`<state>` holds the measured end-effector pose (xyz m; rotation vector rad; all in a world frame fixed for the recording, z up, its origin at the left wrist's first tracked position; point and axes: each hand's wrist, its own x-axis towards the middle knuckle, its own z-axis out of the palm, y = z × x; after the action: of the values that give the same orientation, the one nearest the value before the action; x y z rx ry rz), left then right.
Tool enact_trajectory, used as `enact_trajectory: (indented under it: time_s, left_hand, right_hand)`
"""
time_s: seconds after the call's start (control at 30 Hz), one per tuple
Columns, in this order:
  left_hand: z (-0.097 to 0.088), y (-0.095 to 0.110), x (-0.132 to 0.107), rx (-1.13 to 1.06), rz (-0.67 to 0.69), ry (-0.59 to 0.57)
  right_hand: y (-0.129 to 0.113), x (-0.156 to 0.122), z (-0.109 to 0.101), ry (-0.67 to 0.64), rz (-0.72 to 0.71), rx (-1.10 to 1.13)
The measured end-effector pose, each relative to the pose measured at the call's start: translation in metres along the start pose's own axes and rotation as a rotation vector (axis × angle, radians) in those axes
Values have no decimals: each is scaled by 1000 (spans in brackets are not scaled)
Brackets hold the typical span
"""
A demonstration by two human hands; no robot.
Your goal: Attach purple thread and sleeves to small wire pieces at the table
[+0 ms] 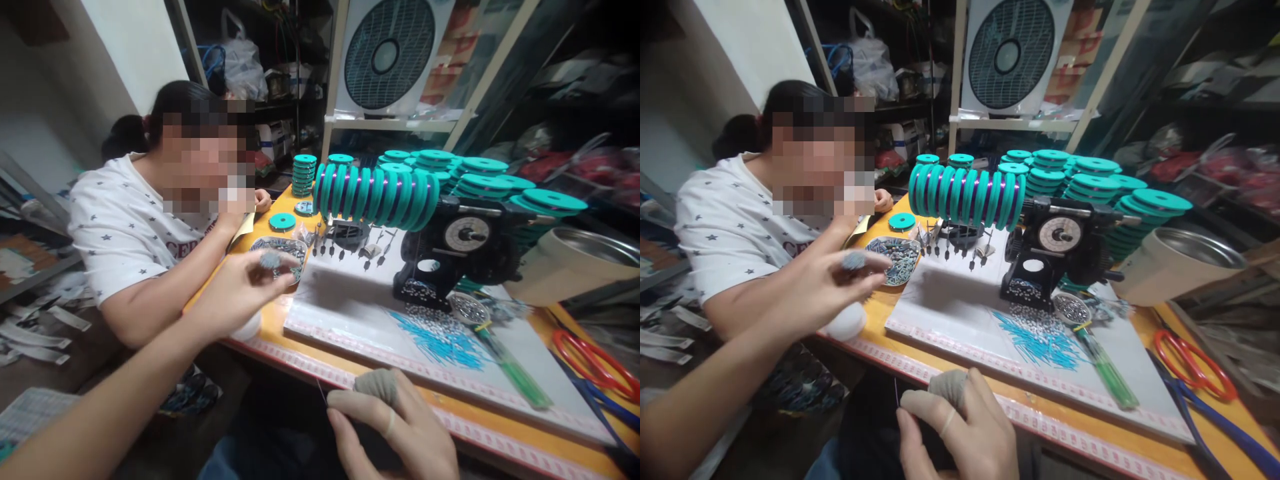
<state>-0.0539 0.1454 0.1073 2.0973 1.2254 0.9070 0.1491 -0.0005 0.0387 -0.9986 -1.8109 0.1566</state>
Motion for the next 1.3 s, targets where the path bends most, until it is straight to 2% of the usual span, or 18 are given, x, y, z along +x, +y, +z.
enact_trajectory:
  time_s: [0.07,0.17,0.27,0.37,0.5,0.77,1.3]
  left_hand:
    - [16,4,-34,-399,-89,86]
    - [50,6,-77,-805,-269,100]
    - [79,9,-100,-1187,-478,116]
    - [93,14,-109,-1394,-609,99]
    - [97,17,-117,-1396,-629,132]
    - [99,9,-125,-1165,-409,258]
    - [96,18,-122,-1144,-365,250]
  right_hand:
    - [1,3,-2,4,-1,8]
    - [-4,3,1,44,63,95]
    - [-11,-1,9,82,149,185]
    - [-16,-5,16,122,205,217]
    - [-17,-5,23,171,194,240]
    - [-18,-5,23,189,147,232]
    - [-22,-1,21,210,136,225]
